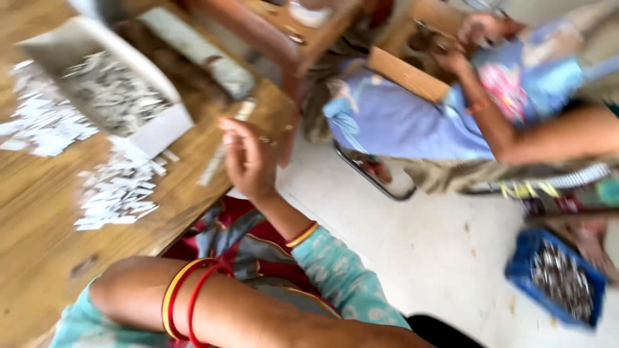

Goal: The person sorts and assembles small cylindrical metal parts at a workbench.

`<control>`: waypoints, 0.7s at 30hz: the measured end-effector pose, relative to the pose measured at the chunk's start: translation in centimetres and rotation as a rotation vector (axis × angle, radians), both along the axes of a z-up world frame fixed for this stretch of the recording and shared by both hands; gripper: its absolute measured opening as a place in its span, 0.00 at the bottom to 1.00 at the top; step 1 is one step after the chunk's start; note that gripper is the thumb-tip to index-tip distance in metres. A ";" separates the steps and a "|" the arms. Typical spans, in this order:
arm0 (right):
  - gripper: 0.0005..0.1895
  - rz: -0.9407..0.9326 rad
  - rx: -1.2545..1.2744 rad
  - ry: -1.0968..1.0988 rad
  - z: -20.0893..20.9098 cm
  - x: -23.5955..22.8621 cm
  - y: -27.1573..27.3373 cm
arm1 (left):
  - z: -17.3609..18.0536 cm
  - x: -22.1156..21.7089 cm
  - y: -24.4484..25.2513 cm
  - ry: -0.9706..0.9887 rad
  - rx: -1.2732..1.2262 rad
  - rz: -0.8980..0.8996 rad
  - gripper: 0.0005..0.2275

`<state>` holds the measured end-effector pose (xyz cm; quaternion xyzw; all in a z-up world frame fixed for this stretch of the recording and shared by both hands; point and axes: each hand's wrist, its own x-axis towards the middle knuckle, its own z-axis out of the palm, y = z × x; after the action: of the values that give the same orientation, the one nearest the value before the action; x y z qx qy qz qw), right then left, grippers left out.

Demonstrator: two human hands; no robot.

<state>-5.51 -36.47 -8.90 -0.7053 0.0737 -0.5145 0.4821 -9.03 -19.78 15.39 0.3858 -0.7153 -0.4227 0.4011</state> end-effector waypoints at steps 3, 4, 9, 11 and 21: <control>0.12 -0.030 0.064 -0.049 -1.0 0.2 -0.7 | 2.3 -2.2 -2.8 0.066 -0.073 0.171 0.15; 0.13 0.019 0.122 -0.073 -1.4 0.0 -0.8 | 1.7 -1.8 -2.9 0.091 -0.093 0.209 0.14; 0.16 0.202 0.322 -0.136 -11.0 2.5 -8.1 | -1.3 2.7 -3.4 0.177 -0.218 0.310 0.13; 0.15 0.159 0.315 -0.179 -7.0 2.0 -7.6 | -2.7 6.7 -5.3 0.030 -0.275 0.733 0.16; 0.16 0.149 0.315 -0.111 -0.5 1.2 -5.7 | -10.8 23.4 -9.2 -1.012 -0.052 1.023 0.14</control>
<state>-4.31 -42.19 -9.36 -0.5950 0.0743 -0.4974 0.6269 14.35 -28.98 4.62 0.8115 -0.5529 0.0661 0.1771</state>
